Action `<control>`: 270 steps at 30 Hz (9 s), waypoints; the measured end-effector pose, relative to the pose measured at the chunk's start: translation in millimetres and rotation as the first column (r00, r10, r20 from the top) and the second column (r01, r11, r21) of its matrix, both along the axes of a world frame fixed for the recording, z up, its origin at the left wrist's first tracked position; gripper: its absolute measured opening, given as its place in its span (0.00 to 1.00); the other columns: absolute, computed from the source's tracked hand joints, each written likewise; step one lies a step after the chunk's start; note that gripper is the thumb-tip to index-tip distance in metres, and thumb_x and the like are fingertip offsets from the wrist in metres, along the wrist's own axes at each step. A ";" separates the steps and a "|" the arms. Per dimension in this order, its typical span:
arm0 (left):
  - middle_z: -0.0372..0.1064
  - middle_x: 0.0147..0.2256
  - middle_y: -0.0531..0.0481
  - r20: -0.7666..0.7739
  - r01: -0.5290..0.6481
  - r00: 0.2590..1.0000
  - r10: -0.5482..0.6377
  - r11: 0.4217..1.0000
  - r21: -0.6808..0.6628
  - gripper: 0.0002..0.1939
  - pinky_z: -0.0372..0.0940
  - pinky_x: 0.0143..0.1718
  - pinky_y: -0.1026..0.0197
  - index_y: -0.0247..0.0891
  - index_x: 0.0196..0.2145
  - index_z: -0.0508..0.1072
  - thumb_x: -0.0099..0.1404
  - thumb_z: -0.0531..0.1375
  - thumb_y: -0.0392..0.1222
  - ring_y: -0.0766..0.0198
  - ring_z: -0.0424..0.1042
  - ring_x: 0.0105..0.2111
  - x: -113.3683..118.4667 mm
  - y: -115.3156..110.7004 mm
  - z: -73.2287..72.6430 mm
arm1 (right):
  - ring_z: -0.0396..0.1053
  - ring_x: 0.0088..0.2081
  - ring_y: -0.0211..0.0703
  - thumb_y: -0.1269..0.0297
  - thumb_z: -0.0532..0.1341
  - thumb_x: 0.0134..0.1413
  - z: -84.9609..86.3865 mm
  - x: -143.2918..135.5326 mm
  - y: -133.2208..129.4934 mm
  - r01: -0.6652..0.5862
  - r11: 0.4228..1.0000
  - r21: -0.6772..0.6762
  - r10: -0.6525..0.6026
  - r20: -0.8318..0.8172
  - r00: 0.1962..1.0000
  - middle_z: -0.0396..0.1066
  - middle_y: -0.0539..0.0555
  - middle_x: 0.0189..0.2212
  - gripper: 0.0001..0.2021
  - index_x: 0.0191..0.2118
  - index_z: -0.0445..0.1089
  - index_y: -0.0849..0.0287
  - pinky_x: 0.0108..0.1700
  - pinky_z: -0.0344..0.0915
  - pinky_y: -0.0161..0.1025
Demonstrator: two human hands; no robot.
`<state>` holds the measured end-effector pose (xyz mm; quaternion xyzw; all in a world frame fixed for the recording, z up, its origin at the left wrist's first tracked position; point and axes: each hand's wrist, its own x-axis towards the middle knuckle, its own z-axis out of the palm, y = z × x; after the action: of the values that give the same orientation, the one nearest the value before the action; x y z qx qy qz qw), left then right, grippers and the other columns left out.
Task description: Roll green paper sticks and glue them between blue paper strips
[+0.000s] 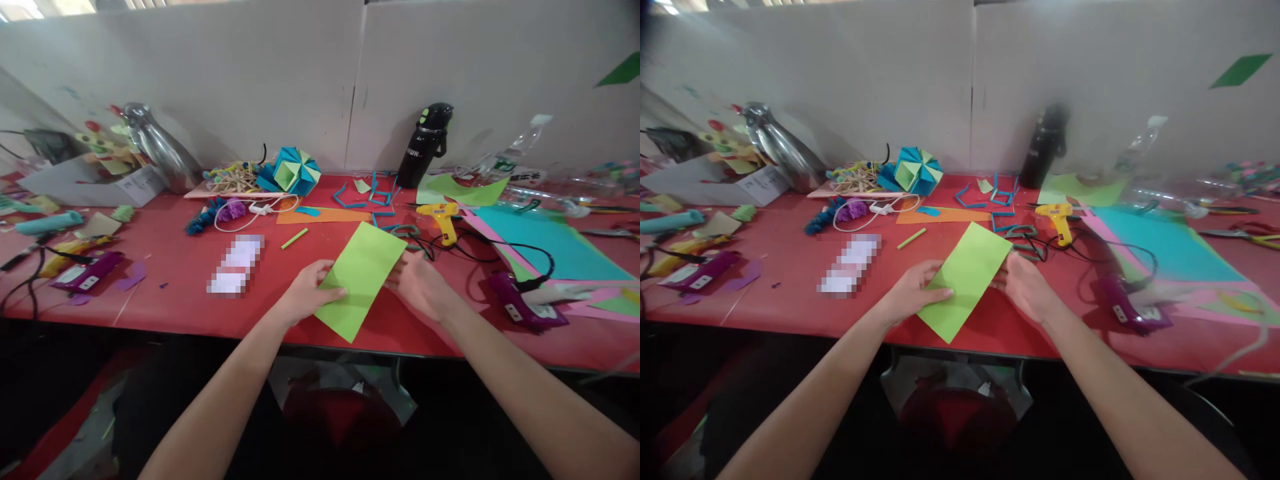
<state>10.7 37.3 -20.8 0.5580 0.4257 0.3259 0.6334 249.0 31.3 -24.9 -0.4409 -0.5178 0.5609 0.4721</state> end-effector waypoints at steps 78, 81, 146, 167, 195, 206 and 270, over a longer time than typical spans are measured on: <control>0.79 0.35 0.47 -0.085 -0.063 0.990 0.109 0.902 0.427 0.13 0.70 0.37 0.63 0.37 0.36 0.80 0.59 0.66 0.50 0.60 0.77 0.35 14.3 15.9 -16.0 | 0.76 0.36 0.47 0.54 0.68 0.51 -17.9 -20.9 -3.5 0.102 0.976 0.191 -0.153 0.276 0.949 0.80 0.54 0.36 0.12 0.37 0.80 0.54 0.39 0.71 0.42; 0.79 0.35 0.47 -0.089 -0.042 0.992 0.087 0.909 0.414 0.12 0.71 0.37 0.61 0.38 0.36 0.81 0.59 0.67 0.49 0.60 0.77 0.35 14.2 16.1 -18.0 | 0.76 0.36 0.47 0.55 0.68 0.50 -16.1 -22.3 -4.9 0.072 0.978 0.198 -0.126 0.278 0.952 0.80 0.53 0.36 0.11 0.38 0.80 0.54 0.38 0.71 0.41; 0.80 0.35 0.46 -0.068 -0.181 0.973 0.222 0.910 0.373 0.09 0.73 0.41 0.57 0.38 0.35 0.81 0.57 0.68 0.44 0.57 0.79 0.37 14.6 18.0 -15.9 | 0.76 0.40 0.47 0.51 0.68 0.50 -18.7 -10.4 5.3 -0.034 0.999 -0.020 0.036 0.142 0.989 0.80 0.54 0.39 0.15 0.40 0.79 0.54 0.46 0.71 0.46; 0.80 0.37 0.45 0.015 -0.122 0.992 0.124 0.944 0.305 0.10 0.73 0.44 0.56 0.37 0.36 0.82 0.56 0.69 0.42 0.56 0.79 0.39 10.4 21.3 -22.6 | 0.75 0.36 0.45 0.57 0.71 0.46 -19.9 -12.7 1.7 0.029 0.999 0.021 -0.032 0.138 0.990 0.80 0.54 0.34 0.13 0.38 0.80 0.55 0.41 0.71 0.42; 0.79 0.35 0.46 0.004 -0.068 0.997 0.071 0.935 0.347 0.09 0.72 0.39 0.61 0.37 0.35 0.82 0.57 0.69 0.42 0.59 0.78 0.36 10.7 19.0 -16.8 | 0.75 0.37 0.45 0.54 0.69 0.50 -15.3 -16.3 0.1 -0.012 1.000 0.028 0.006 0.195 0.981 0.79 0.54 0.37 0.13 0.39 0.79 0.55 0.40 0.70 0.41; 0.80 0.39 0.46 -0.108 -0.035 0.991 0.074 0.947 0.320 0.14 0.72 0.41 0.59 0.38 0.39 0.82 0.59 0.67 0.50 0.56 0.78 0.40 10.8 19.0 -14.6 | 0.74 0.35 0.44 0.54 0.68 0.49 -16.0 -17.5 -1.0 0.030 0.997 0.076 -0.046 0.225 0.973 0.79 0.54 0.34 0.12 0.37 0.78 0.55 0.38 0.69 0.41; 0.79 0.35 0.45 -0.034 -0.084 0.994 0.099 0.947 0.309 0.15 0.71 0.36 0.59 0.36 0.38 0.80 0.55 0.69 0.46 0.59 0.76 0.34 12.6 18.5 -17.7 | 0.73 0.36 0.44 0.54 0.68 0.49 -17.3 -20.0 -2.1 0.038 0.991 0.130 -0.070 0.249 0.966 0.77 0.54 0.35 0.12 0.37 0.76 0.55 0.39 0.68 0.41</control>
<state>23.3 55.8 -38.4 0.6371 0.4110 0.4032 0.5125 229.1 29.3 -42.2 -0.4927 -0.5954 0.4537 0.4437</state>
